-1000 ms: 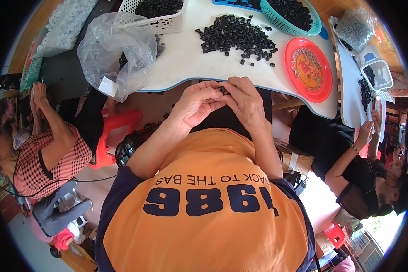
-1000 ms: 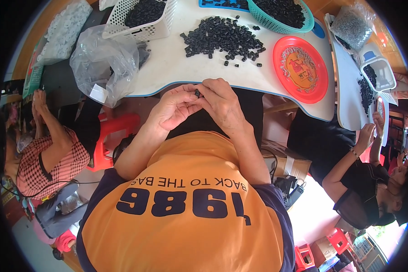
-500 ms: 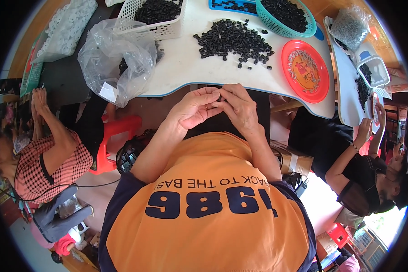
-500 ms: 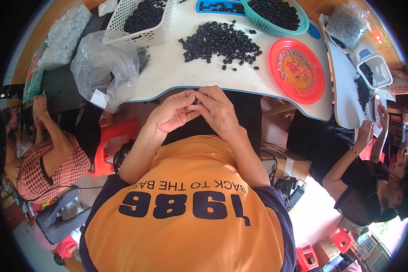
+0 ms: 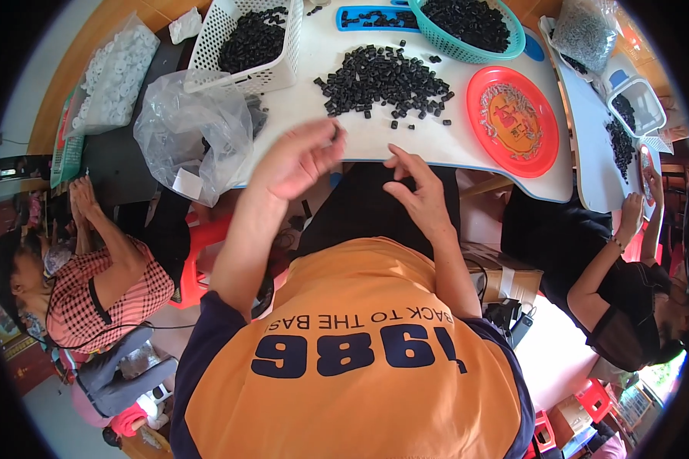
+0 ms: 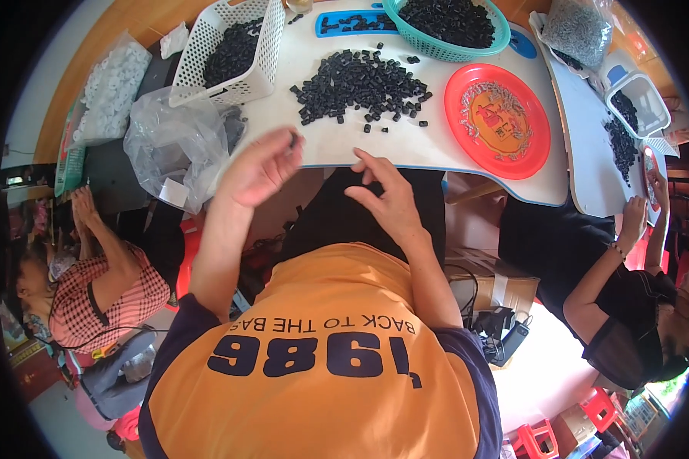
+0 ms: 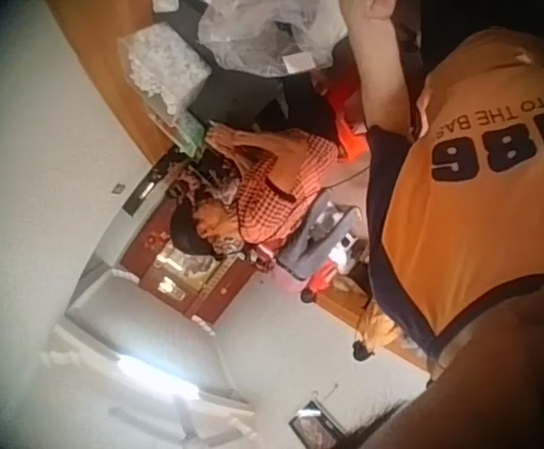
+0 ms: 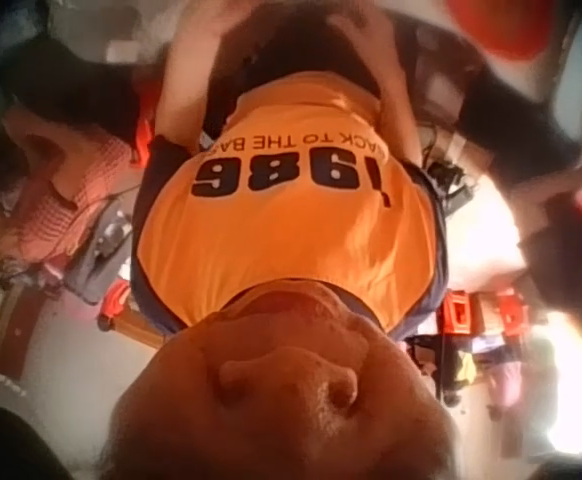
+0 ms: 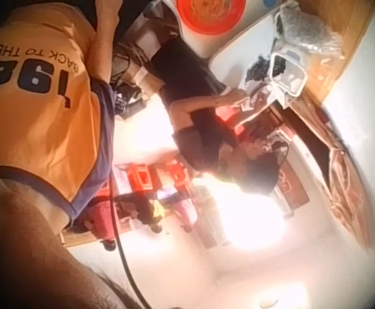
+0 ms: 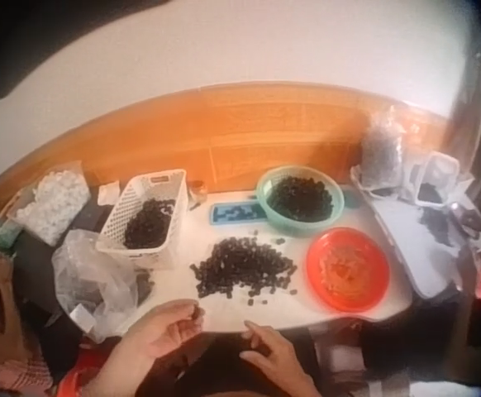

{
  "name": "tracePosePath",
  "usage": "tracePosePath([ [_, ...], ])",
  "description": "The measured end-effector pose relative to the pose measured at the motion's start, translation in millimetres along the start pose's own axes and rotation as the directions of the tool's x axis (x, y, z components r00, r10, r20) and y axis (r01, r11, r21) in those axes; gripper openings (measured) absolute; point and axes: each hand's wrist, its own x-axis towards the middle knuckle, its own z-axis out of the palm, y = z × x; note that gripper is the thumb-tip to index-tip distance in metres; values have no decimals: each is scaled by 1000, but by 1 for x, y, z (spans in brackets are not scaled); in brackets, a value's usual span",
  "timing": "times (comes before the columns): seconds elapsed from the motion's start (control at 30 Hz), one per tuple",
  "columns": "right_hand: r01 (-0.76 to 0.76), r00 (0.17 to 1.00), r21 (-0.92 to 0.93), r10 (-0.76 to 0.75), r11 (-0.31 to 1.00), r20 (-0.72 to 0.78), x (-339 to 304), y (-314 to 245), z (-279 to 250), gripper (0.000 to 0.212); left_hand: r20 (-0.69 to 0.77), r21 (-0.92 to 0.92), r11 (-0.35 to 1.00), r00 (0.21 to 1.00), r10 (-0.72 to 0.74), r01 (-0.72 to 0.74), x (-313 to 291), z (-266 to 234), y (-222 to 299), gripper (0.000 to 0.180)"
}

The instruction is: The person assembles small parts by picking metal pins from a plate and black plastic pieces from the table, inserting the pins into the plastic pieces by hand.

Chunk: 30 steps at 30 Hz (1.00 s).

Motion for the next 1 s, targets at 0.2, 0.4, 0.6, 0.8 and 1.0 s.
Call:
tracePosePath([
  [0.2,-153,980,94,163,984,-113,-19,20,-36,48,-217,-62,885,871,440,-462,52,53,133,45],
  [0.4,-136,922,104,165,985,-352,-20,28,-67,29,-63,675,719,957,283,-168,87,63,-17,21],
  [0.6,-112,802,169,190,979,-566,-25,33,-121,20,96,994,0,891,444,-107,147,61,-102,27],
  [0.8,-96,700,113,148,989,-698,-31,24,-167,21,238,971,-114,824,514,-210,150,42,-115,19],
  [1.0,-238,751,-297,-19,925,-660,9,20,-223,20,236,963,-16,817,527,-268,141,31,-130,18],
])
